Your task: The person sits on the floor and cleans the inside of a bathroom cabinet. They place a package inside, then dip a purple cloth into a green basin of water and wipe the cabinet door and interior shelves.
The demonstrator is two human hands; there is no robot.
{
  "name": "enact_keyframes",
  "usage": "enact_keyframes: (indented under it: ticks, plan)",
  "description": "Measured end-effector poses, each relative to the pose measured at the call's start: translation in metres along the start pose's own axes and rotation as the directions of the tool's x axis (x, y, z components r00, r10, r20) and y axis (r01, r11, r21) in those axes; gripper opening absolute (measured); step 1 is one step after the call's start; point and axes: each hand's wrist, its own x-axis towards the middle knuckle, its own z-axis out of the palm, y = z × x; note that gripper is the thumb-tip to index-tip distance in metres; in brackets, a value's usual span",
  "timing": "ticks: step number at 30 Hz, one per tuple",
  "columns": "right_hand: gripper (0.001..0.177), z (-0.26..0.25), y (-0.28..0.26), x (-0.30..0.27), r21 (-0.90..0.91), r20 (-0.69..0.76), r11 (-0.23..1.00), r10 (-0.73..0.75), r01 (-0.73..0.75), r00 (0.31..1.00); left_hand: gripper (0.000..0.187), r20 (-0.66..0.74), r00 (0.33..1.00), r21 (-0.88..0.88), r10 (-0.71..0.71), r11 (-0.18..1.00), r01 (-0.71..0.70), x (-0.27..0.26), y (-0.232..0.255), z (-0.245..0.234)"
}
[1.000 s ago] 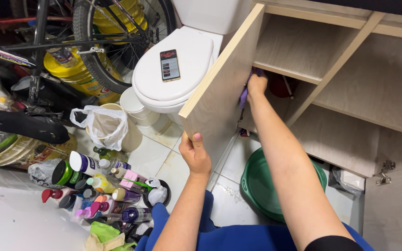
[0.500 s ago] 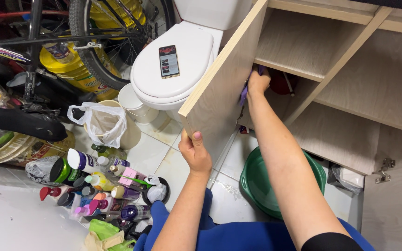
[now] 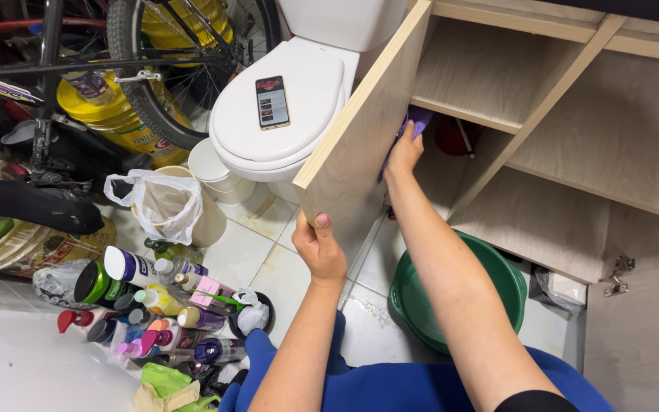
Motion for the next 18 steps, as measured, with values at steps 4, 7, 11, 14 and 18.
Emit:
enact_keyframes:
  ticks: [4,7,11,14,18]
  plan:
    - [0.039,-0.002,0.002,-0.014,-0.014,-0.006,1.0,-0.024,0.023,1.0,0.058,-0.004,1.0,0.001,0.01,1.0,-0.01,0.0,-0.002,0.0]
    - [0.04,-0.006,0.007,-0.024,-0.066,0.008,0.996,-0.065,0.066,0.998,0.059,-0.014,1.0,0.017,0.015,1.0,-0.014,0.0,-0.005,0.0]
    - [0.04,-0.011,0.015,-0.036,-0.123,0.018,0.987,-0.106,0.108,0.994,0.058,-0.024,0.999,0.029,-0.027,0.999,0.028,-0.002,-0.008,0.0]
    - [0.039,-0.011,0.012,-0.046,-0.077,0.024,0.995,-0.061,0.062,0.998,0.058,-0.025,1.0,0.013,-0.008,1.0,0.008,-0.002,-0.007,0.001]
    - [0.041,-0.006,-0.002,-0.076,-0.099,0.082,0.992,-0.075,0.083,0.994,0.058,-0.025,1.0,0.013,0.012,1.0,-0.012,0.0,-0.005,0.002]
